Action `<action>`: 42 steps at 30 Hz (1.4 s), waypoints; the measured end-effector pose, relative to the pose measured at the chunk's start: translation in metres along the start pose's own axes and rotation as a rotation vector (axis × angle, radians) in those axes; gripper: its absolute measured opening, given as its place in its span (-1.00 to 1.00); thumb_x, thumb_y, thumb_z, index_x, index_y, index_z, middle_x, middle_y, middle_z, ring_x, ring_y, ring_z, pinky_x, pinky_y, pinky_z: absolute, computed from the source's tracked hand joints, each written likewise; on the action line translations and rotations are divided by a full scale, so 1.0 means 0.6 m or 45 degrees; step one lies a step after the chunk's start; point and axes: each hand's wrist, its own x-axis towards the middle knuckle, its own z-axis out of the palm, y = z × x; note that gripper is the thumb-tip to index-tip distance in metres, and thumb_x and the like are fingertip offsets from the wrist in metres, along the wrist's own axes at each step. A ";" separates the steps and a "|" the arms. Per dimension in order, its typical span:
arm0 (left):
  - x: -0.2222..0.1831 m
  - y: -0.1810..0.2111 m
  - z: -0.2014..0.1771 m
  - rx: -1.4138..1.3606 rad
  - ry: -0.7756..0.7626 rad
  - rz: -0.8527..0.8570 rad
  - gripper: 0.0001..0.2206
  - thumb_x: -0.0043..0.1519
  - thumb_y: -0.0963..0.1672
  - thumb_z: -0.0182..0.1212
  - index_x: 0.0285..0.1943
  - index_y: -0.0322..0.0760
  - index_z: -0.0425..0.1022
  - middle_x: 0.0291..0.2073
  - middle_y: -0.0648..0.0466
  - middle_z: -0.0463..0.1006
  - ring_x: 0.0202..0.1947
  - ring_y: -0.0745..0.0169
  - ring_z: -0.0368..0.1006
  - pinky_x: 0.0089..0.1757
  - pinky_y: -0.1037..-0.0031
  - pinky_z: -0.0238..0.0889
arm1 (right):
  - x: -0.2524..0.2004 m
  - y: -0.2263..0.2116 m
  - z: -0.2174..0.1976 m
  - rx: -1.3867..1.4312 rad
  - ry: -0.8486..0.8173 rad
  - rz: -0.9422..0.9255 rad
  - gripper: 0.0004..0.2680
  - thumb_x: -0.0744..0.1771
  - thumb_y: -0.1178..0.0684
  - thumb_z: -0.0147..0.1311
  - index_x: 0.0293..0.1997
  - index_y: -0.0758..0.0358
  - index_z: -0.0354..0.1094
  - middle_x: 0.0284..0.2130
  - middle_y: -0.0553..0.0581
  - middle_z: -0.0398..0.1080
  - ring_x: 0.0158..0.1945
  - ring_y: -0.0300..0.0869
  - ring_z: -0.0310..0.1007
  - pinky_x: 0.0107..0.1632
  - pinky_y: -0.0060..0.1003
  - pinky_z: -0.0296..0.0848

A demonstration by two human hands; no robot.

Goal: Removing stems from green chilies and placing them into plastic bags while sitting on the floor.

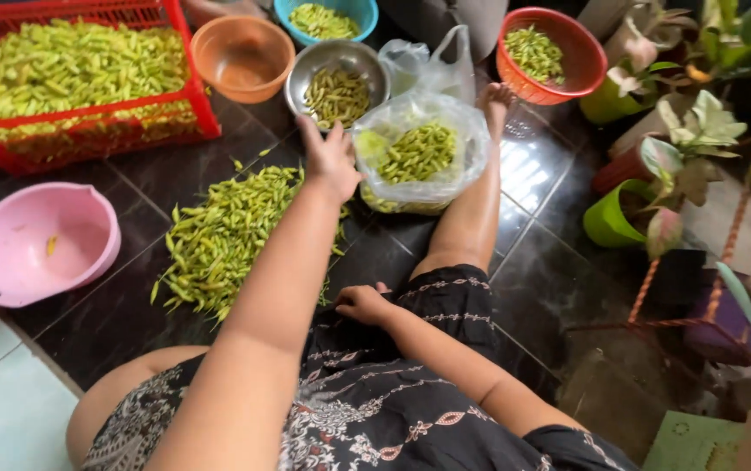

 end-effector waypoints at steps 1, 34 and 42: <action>0.002 -0.015 0.028 0.179 0.069 0.067 0.03 -0.03 0.46 -0.26 0.62 0.13 -0.16 0.58 -0.05 -0.21 0.56 -0.14 -0.29 0.44 -0.06 -0.62 | -0.009 -0.009 -0.015 -0.029 0.004 0.023 -0.85 0.32 -0.14 0.19 -0.12 -0.05 0.54 -0.25 0.10 0.58 -0.04 0.08 0.59 0.08 -0.01 0.45; -0.361 0.273 -0.536 0.515 0.823 0.602 -0.79 0.30 0.06 0.13 -0.07 -0.01 0.48 -0.24 0.18 0.60 -0.22 0.22 0.58 -0.11 0.28 0.30 | 0.164 -0.093 0.110 -0.906 0.282 -0.223 -0.84 0.26 -0.07 0.00 -0.17 -0.20 0.51 -0.18 -0.16 0.45 0.09 -0.19 0.37 -0.02 -0.16 0.37; -0.344 0.263 -0.526 0.466 0.710 0.520 -0.80 0.31 0.05 0.12 -0.07 -0.01 0.48 -0.24 0.17 0.60 -0.22 0.25 0.57 -0.15 0.34 0.31 | 0.080 -0.102 0.066 -0.674 0.146 -0.030 -0.75 0.30 -0.08 0.08 0.09 -0.24 0.47 0.03 -0.08 0.46 0.25 -0.09 0.35 0.07 0.00 0.42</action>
